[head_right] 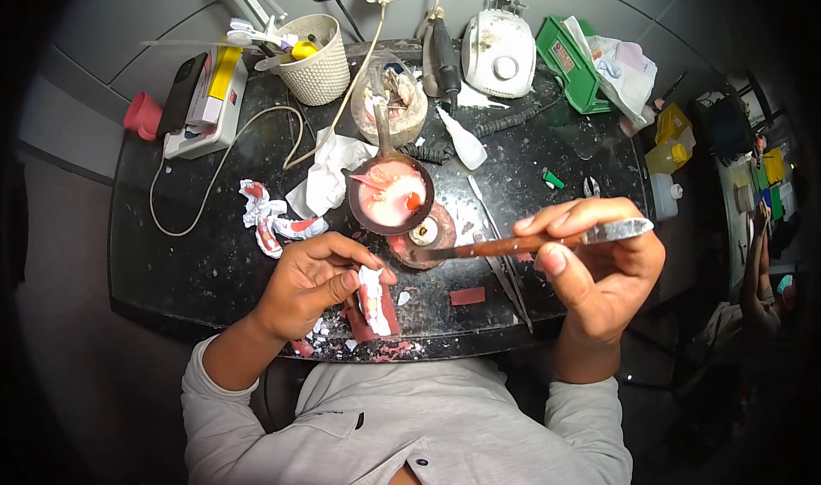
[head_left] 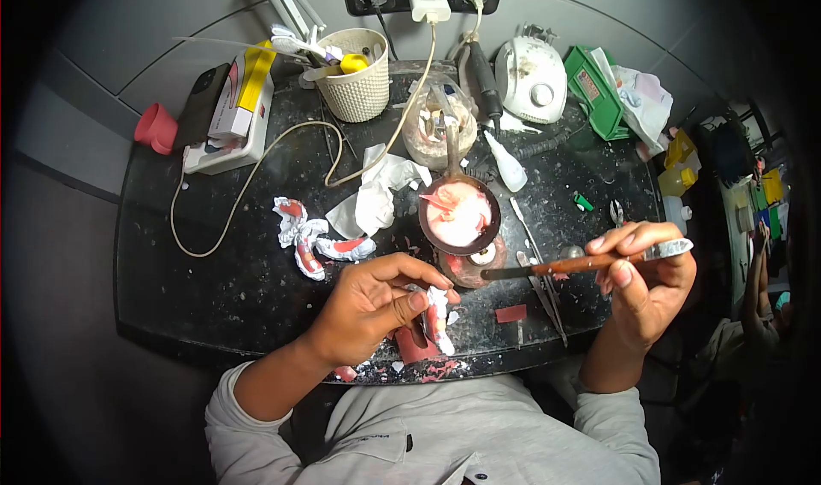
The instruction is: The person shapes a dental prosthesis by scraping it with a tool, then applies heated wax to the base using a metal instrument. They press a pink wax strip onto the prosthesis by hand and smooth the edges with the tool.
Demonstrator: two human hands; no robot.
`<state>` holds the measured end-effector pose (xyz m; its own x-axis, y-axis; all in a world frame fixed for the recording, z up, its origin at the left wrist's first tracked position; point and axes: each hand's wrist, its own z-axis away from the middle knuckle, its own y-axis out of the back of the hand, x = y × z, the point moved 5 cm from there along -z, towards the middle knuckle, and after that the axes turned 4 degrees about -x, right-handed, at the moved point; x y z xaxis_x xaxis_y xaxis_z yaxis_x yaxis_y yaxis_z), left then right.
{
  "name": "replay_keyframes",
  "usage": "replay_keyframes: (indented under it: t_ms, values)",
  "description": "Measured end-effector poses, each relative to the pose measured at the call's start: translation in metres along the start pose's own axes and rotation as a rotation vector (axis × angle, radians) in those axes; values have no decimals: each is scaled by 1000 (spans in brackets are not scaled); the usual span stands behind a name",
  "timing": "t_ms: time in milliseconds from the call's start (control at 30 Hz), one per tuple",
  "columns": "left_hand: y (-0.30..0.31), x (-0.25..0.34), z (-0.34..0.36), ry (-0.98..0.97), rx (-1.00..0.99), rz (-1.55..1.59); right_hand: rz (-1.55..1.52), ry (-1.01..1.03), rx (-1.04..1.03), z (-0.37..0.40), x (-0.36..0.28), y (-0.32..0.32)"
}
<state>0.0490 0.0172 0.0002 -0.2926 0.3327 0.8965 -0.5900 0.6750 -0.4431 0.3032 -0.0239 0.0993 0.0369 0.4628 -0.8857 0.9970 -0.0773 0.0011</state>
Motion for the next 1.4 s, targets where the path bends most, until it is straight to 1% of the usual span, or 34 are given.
replay_keyframes:
  t_ms: [33, 167, 233, 300, 500, 600, 667, 800, 900, 967, 1033, 1067, 1133, 1200, 1233, 1300, 1400]
  values:
    - [0, -1, 0, -1, 2, 3, 2, 48, -25, 2, 0, -2]
    - [1, -2, 2, -1, 45, 8, -44, 52, -70, 8, 2, -13]
    - [0, 1, 3, 16, 51, 26, -79, 95, -140, 7, 3, -20]
    - [-1, 1, 3, 77, 48, 74, -109, 93, -144, 6, 3, -23]
    - [-1, -1, 2, 8, 36, 15, -99, 78, -170, 5, 3, -27]
    - [-3, 1, 3, 44, 46, 63, -69, 86, -197, 6, 5, -28]
    - [-3, 2, 3, 55, 42, 69, -62, 113, -172, 6, 6, -27]
    - [-2, 0, 5, 93, 52, 81, -63, 95, -182, 6, 4, -27]
    - [-2, 0, 3, 38, 34, 46, -75, 92, -160, 5, 5, -26]
    - [-1, 0, 4, 54, 39, 57, -44, 61, -150, 6, 5, -25]
    - [-1, 0, 4, 71, 41, 69, 8, 68, -85, 7, 6, -18]
    - [-2, 0, 4, 90, 37, 90, -15, 22, -33, 7, 4, -16]
    - [-2, -1, 4, 109, 32, 113, 36, 21, 40, 5, 3, -4]
    - [0, -2, 1, 40, 66, 38, 76, 31, 96, 2, -1, 3]
    - [0, -2, 1, 43, 67, 39, 60, 52, 68, 1, 1, 8]
    - [0, -1, 0, 20, 65, 58, 88, 76, 80, 1, 3, 9]
    - [1, -2, 1, 67, 37, 87, 127, 83, 79, 1, 3, 7]
